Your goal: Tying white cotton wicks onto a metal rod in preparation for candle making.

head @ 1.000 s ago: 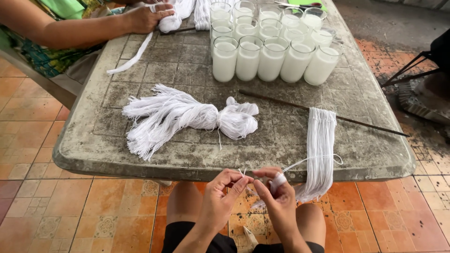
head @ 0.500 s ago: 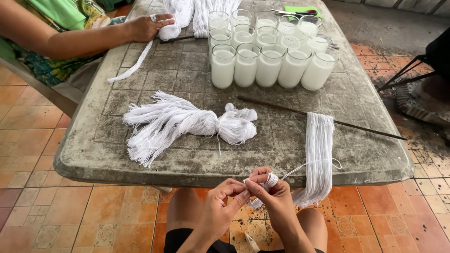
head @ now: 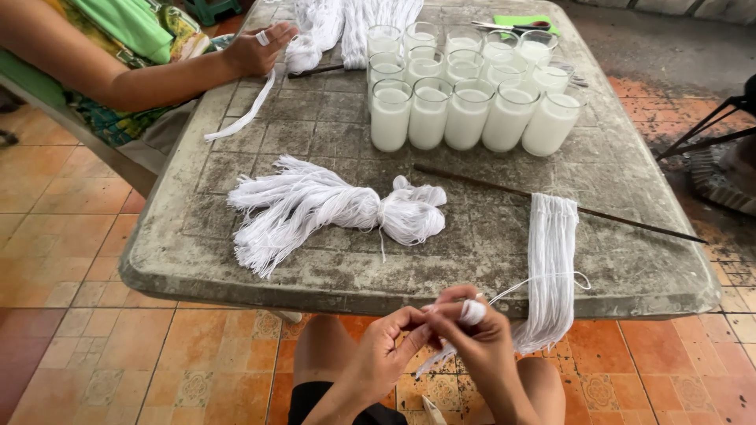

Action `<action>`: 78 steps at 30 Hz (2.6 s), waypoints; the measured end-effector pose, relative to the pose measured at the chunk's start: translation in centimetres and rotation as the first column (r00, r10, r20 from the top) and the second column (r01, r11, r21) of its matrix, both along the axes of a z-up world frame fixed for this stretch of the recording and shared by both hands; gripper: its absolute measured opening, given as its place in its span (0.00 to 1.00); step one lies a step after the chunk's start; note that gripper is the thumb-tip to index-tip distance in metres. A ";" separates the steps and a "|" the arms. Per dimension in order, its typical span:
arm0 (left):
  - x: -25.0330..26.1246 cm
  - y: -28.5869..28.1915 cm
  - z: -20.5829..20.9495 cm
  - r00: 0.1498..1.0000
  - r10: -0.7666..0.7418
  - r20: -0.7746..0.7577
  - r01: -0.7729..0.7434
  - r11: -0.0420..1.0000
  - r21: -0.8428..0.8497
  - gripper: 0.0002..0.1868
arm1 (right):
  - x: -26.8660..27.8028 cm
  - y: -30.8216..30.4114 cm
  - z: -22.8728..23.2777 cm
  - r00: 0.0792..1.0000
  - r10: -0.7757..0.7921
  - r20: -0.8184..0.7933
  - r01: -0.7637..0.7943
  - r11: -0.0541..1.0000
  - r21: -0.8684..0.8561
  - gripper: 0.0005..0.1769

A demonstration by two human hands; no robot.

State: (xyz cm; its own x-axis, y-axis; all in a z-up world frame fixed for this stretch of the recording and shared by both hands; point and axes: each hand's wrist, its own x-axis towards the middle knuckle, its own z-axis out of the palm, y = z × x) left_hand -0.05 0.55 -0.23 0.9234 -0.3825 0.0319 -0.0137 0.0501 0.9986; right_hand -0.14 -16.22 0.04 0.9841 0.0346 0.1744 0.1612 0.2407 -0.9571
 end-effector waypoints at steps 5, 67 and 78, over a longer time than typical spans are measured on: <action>0.1 2.6 1.8 0.993 -0.079 -0.087 0.086 0.993 0.081 0.09 | 0.7 -5.4 -0.2 0.861 -0.414 0.294 0.488 0.835 -0.255 0.03; -0.4 1.1 -1.0 0.808 -0.428 -0.404 -0.128 0.542 -0.831 0.07 | 2.8 3.0 6.4 0.995 0.031 0.091 0.009 0.911 -0.412 0.04; 1.3 2.4 4.9 0.801 0.185 0.570 -0.169 0.982 -0.081 0.05 | 0.2 0.2 4.8 0.993 0.046 -0.113 -0.059 0.992 -0.112 0.03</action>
State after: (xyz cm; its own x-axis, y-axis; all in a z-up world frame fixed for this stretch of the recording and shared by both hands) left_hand 1.24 2.91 4.66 0.7856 -0.2058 0.5835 -0.5936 0.0155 0.8046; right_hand 0.04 -15.99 4.80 0.9933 0.1004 0.0576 0.0439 0.1335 -0.9901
